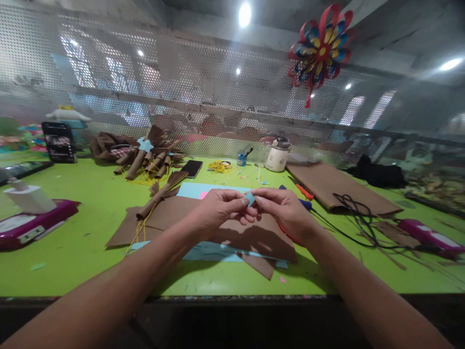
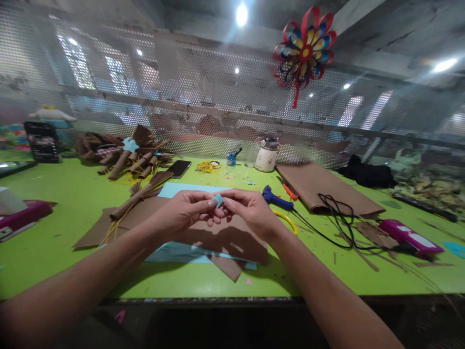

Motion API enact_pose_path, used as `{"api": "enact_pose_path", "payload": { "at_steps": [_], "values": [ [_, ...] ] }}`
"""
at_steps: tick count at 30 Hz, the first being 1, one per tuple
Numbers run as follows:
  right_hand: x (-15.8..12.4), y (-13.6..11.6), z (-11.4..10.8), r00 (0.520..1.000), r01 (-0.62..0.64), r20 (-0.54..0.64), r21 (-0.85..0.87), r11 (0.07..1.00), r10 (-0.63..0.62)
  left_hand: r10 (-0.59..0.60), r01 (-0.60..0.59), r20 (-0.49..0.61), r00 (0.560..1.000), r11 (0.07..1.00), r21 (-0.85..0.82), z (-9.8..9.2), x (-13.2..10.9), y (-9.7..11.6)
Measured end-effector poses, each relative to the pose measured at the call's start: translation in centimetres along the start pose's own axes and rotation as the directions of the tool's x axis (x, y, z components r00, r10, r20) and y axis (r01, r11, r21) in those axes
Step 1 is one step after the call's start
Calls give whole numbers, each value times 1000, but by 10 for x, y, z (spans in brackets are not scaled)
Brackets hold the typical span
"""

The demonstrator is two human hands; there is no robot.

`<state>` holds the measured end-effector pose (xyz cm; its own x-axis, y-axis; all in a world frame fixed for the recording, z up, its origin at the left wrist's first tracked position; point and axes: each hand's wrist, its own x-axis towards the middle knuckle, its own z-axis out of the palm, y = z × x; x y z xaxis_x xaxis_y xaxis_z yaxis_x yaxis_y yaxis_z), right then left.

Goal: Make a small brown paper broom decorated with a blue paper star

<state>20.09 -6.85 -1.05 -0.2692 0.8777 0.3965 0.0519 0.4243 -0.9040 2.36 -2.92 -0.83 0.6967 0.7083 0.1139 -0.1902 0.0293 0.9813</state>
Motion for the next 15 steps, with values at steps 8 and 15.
{"api": "enact_pose_path", "payload": {
  "at_steps": [8, 15],
  "values": [
    [3, 6, 10, 993, -62, -104, -39, 997, 57, 181, -130, -98, 979, 913, 387, 3, 2, -6],
    [6, 9, 9, 977, -96, -190, 26, 995, 100, 365, -191, -179, 914, 776, 602, 2, 3, -9]
  ]
}}
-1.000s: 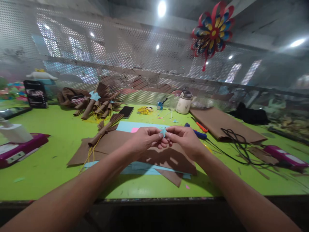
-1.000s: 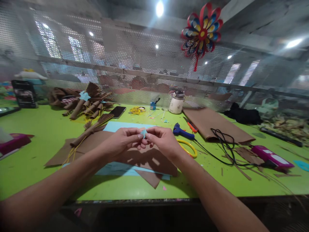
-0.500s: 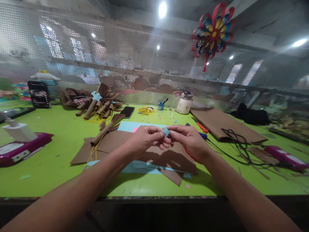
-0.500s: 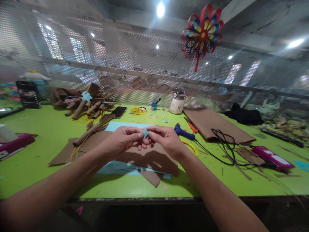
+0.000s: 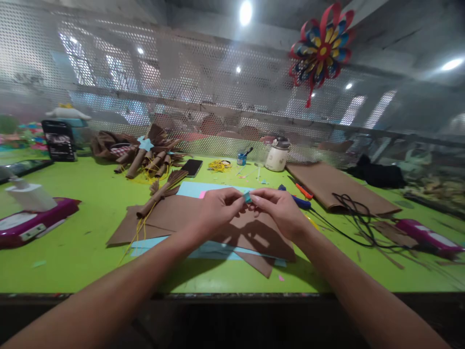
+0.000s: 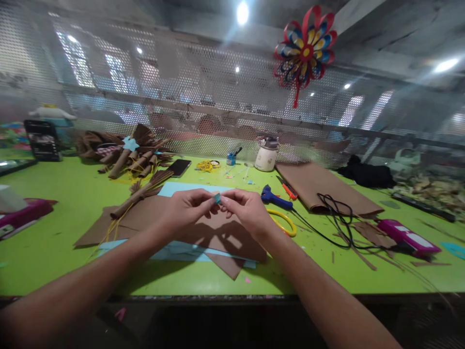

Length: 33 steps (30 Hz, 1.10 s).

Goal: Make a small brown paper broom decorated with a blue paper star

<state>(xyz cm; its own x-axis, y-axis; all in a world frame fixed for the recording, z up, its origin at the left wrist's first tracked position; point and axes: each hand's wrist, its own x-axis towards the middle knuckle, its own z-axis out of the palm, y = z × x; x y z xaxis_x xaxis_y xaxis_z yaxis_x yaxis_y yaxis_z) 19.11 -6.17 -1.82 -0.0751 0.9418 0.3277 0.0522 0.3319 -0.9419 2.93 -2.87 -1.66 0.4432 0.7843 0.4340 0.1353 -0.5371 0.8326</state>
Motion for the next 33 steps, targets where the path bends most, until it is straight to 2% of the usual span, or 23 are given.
{"api": "enact_pose_path", "payload": {
  "at_steps": [2, 5, 7, 10, 18, 24, 27, 30, 33],
  "values": [
    [0, -2, 0, 1000, -1, 4, 14, 1000, 1, -76, 77, 13, 997, 988, -132, -2, 1, 3],
    [-1, -5, 1, 1000, 19, -8, 13, 1000, -19, -169, 179, 59, 984, 921, -346, -4, 2, 5],
    [-1, -6, 1, 999, 45, -28, 9, 999, -45, -194, 220, 104, 976, 860, -460, -5, 3, 3],
    [-3, -8, 2, 994, 88, -61, -13, 996, -89, -208, 255, 147, 967, 803, -538, -6, 3, 0],
    [-3, -8, 1, 990, 122, -60, -28, 992, -124, -265, 323, 185, 946, 743, -586, -7, 2, 3],
    [-5, -8, 1, 984, 166, -53, -68, 984, -170, -231, 253, 106, 967, 829, -500, -8, 3, -2],
    [-5, -8, 3, 981, 172, -67, -109, 979, -180, -227, 246, 98, 969, 842, -480, -7, 2, -1],
    [-4, -5, 4, 983, 149, -98, -81, 986, -156, -241, 249, 75, 968, 870, -426, -5, 2, 2],
    [-3, -1, 5, 992, 99, -80, -27, 995, -101, -231, 230, 41, 972, 905, -358, -2, 1, 5]
  ]
}}
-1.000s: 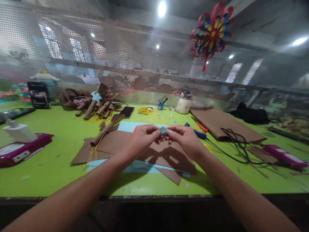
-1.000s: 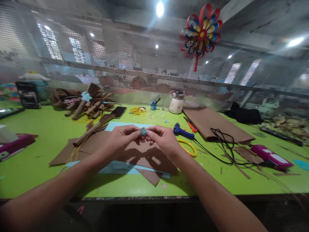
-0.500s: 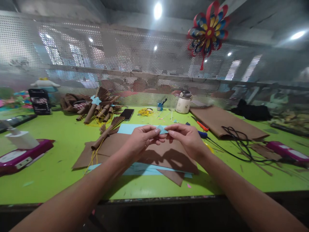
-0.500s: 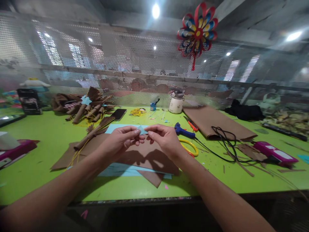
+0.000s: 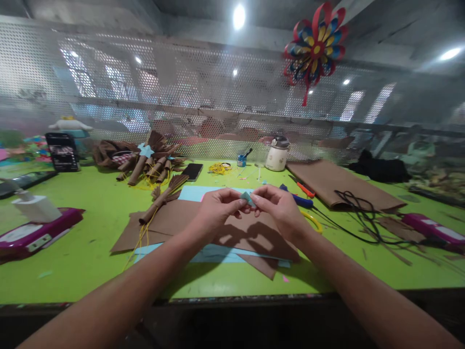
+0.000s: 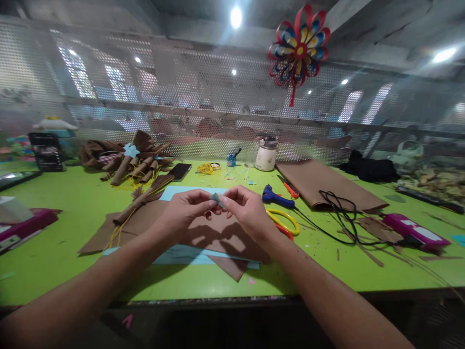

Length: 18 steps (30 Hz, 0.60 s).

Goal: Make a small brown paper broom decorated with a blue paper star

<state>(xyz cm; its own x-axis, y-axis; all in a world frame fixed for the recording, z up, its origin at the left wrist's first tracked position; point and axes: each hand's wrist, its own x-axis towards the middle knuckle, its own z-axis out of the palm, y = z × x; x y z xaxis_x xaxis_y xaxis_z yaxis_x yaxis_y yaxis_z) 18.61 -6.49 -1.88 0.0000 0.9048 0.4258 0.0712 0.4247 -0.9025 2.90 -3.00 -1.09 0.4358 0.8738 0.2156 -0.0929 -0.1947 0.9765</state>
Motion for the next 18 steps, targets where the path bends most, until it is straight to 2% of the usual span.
{"api": "enact_pose_path", "payload": {
  "at_steps": [6, 10, 14, 18],
  "values": [
    [2, -1, -1, 986, -154, 63, 35, 987, 151, 25, -25, -13, 1000, 999, 31, 2, 0, -1],
    [3, 1, -5, 972, -218, 110, 91, 972, 208, -16, 16, -4, 1000, 1000, 4, -1, 1, -3],
    [4, 2, -6, 976, -208, 83, 94, 974, 200, -93, 93, 10, 996, 988, -120, -6, 3, -8],
    [4, 2, -5, 974, -216, 92, 110, 970, 207, -97, 112, 67, 993, 956, -271, -7, 5, -11]
  ]
}}
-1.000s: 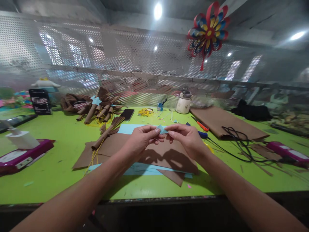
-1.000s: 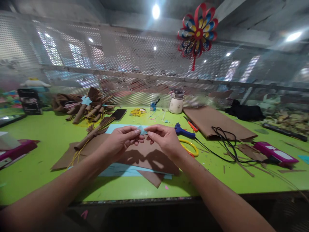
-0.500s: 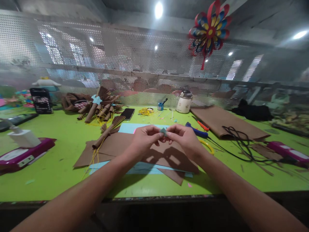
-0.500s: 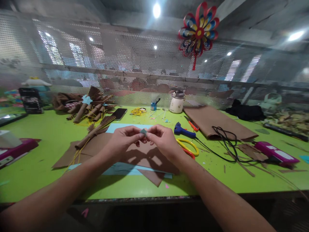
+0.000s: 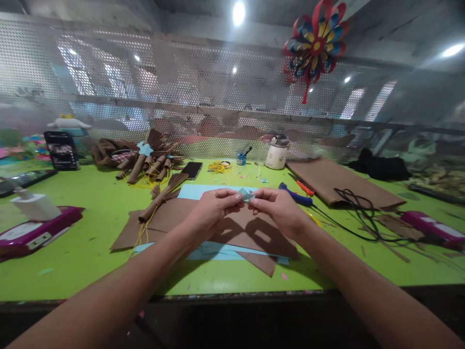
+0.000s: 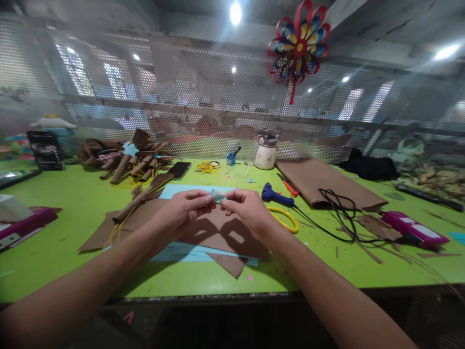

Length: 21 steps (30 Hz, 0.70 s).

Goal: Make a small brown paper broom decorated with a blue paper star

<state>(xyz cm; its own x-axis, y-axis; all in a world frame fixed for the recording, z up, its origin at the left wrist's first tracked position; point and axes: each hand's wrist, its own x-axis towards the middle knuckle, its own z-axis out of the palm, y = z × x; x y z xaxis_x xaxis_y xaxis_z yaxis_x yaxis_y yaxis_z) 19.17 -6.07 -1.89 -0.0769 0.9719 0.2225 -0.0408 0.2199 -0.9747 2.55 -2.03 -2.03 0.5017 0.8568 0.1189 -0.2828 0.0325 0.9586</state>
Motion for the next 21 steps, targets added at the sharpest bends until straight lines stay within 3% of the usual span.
{"api": "enact_pose_path", "payload": {
  "at_steps": [9, 21],
  "values": [
    [-1, 4, -4, 993, 40, 106, 47, 998, -44, -50, 51, 12, 999, 996, -73, -1, 1, 1],
    [-2, -2, -8, 980, 89, 174, 79, 993, -101, -18, 18, -1, 1000, 996, -88, -1, 0, 4]
  ]
}}
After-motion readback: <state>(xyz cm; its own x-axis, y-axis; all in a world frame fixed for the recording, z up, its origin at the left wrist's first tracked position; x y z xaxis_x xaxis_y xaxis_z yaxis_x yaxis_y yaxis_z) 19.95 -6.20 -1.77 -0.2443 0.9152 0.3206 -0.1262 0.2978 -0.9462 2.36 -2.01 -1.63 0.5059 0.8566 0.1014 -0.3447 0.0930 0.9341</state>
